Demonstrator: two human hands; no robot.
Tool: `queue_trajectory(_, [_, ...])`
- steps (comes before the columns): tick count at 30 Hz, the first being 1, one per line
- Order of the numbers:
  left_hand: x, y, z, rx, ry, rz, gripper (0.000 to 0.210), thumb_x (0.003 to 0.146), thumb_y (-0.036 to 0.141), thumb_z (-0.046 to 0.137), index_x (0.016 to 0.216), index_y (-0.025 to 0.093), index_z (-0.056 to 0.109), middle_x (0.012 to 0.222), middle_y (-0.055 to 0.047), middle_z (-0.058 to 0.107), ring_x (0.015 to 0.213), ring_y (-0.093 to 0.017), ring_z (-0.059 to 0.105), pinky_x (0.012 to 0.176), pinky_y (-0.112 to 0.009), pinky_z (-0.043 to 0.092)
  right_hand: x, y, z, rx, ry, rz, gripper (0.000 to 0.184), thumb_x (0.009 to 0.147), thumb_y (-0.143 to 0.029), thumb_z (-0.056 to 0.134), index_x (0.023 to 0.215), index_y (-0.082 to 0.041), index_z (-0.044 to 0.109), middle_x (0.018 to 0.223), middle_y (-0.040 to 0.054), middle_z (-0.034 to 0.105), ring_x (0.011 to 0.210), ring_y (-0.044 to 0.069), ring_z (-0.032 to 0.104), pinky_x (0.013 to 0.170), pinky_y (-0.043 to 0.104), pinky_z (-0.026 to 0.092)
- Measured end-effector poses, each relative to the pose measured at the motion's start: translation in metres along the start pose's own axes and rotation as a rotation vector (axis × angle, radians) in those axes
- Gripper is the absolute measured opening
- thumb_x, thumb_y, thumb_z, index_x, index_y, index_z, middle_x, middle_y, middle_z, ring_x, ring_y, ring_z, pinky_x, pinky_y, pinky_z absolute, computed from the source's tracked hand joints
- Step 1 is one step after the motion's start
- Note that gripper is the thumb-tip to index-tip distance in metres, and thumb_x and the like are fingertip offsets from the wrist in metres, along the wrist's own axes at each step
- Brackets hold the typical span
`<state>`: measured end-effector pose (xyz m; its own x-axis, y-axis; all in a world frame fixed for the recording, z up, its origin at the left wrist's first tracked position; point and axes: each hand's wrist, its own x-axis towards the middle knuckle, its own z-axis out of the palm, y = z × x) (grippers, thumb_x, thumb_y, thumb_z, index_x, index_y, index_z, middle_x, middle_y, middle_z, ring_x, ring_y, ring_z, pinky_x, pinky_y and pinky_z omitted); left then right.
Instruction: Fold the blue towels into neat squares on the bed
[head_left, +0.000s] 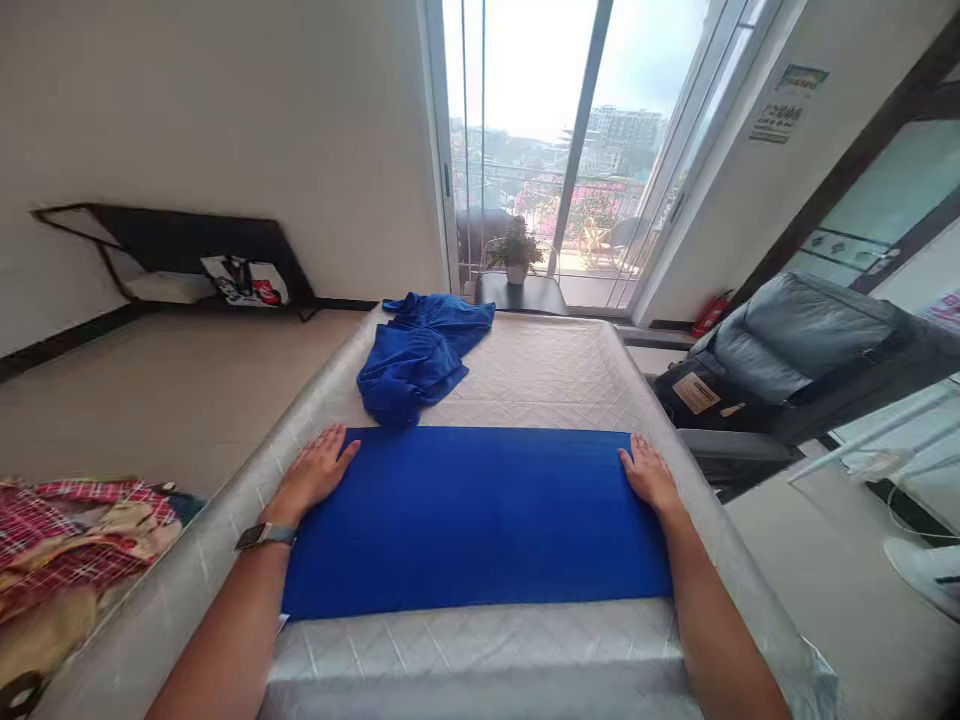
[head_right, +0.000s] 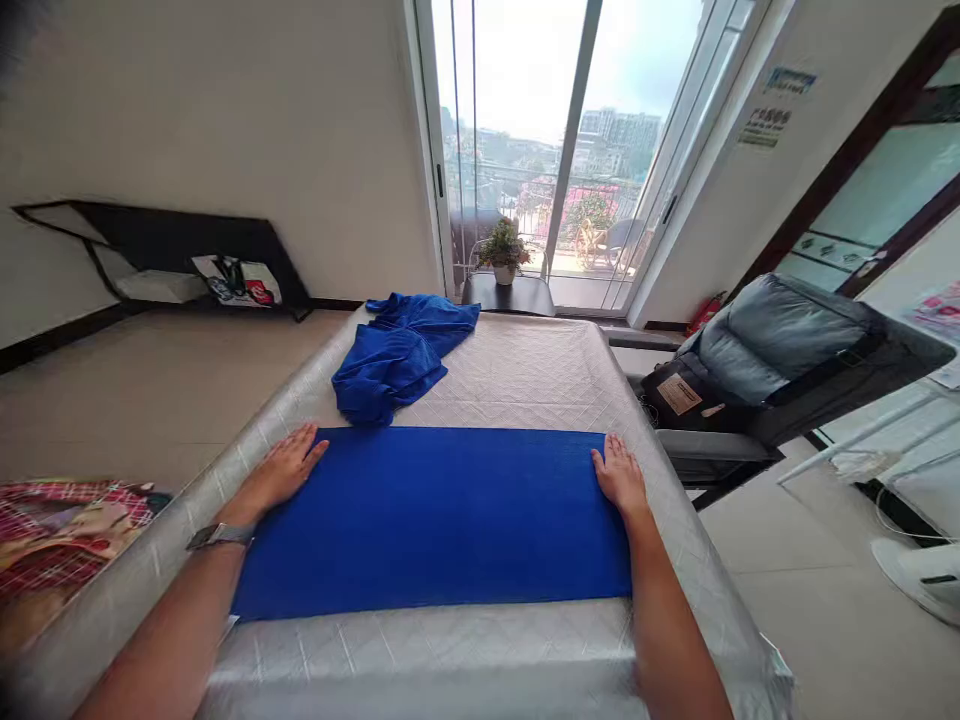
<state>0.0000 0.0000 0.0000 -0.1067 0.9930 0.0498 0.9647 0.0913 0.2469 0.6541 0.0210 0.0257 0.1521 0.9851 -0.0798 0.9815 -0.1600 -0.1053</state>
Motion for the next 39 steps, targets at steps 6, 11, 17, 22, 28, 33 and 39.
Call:
queue_trajectory(6, [-0.005, 0.008, -0.005, 0.025, 0.147, 0.027, 0.076, 0.099, 0.057, 0.024, 0.152, 0.004, 0.040, 0.159, -0.021, 0.042, 0.149, -0.031, 0.036, 0.124, -0.048, 0.025, -0.003, -0.001, -0.002, 0.007, 0.033, -0.001, 0.068, 0.105, -0.045, 0.021, 0.162, -0.007, 0.025, 0.168, 0.0107, 0.024, 0.156, 0.024, 0.021, 0.127, 0.042, 0.018])
queue_trajectory(11, [-0.013, 0.042, -0.032, -0.075, 0.365, 0.067, 0.061, 0.100, 0.051, 0.027, 0.136, 0.013, 0.059, 0.142, -0.015, 0.060, 0.135, -0.030, 0.052, 0.118, -0.046, 0.037, -0.015, -0.010, -0.012, 0.023, 0.139, -0.044, 0.062, 0.105, -0.038, 0.025, 0.158, -0.005, 0.035, 0.166, 0.0124, 0.031, 0.155, 0.026, 0.024, 0.126, 0.044, 0.019])
queue_trajectory(17, [-0.025, 0.157, -0.026, -0.144, 0.171, 0.455, 0.052, 0.103, 0.050, 0.034, 0.130, 0.019, 0.065, 0.133, -0.011, 0.067, 0.125, -0.025, 0.061, 0.110, -0.041, 0.047, -0.047, -0.102, -0.028, 0.093, 0.184, -0.434, 0.055, 0.106, -0.033, 0.027, 0.152, -0.011, 0.048, 0.160, 0.0111, 0.042, 0.152, 0.022, 0.032, 0.126, 0.039, 0.021])
queue_trajectory(22, [-0.024, 0.255, 0.018, -0.029, 0.115, 0.615, 0.057, 0.107, 0.045, 0.028, 0.146, 0.012, 0.053, 0.150, -0.016, 0.055, 0.143, -0.026, 0.047, 0.121, -0.044, 0.035, -0.060, -0.204, -0.012, 0.136, 0.111, -0.637, 0.057, 0.106, -0.033, 0.027, 0.157, -0.010, 0.038, 0.164, 0.0099, 0.034, 0.154, 0.021, 0.027, 0.127, 0.038, 0.019])
queue_trajectory(28, [-0.017, 0.271, 0.055, 0.028, 0.076, 0.503, 0.066, 0.107, 0.050, 0.021, 0.153, 0.008, 0.044, 0.159, -0.018, 0.041, 0.151, -0.028, 0.035, 0.124, -0.049, 0.028, -0.047, -0.222, 0.015, 0.115, 0.035, -0.560, 0.060, 0.106, -0.035, 0.027, 0.159, -0.008, 0.033, 0.166, 0.0100, 0.028, 0.156, 0.022, 0.020, 0.127, 0.041, 0.017])
queue_trajectory(33, [-0.015, 0.265, 0.059, 0.009, 0.072, 0.496, 0.070, 0.106, 0.054, 0.017, 0.154, 0.010, 0.042, 0.160, -0.016, 0.041, 0.151, -0.025, 0.035, 0.125, -0.046, 0.027, -0.046, -0.218, 0.019, 0.119, 0.022, -0.547, 0.060, 0.106, -0.037, 0.024, 0.161, -0.012, 0.030, 0.167, 0.0077, 0.026, 0.156, 0.020, 0.018, 0.127, 0.040, 0.015])
queue_trajectory(39, [-0.013, 0.254, 0.049, 0.025, 0.005, 0.439, 0.073, 0.105, 0.056, 0.015, 0.156, 0.009, 0.039, 0.162, -0.015, 0.037, 0.153, -0.025, 0.030, 0.127, -0.045, 0.023, -0.043, -0.209, 0.014, 0.116, -0.003, -0.512, 0.065, 0.107, -0.046, 0.021, 0.162, -0.012, 0.027, 0.168, 0.0081, 0.023, 0.157, 0.019, 0.017, 0.127, 0.039, 0.011])
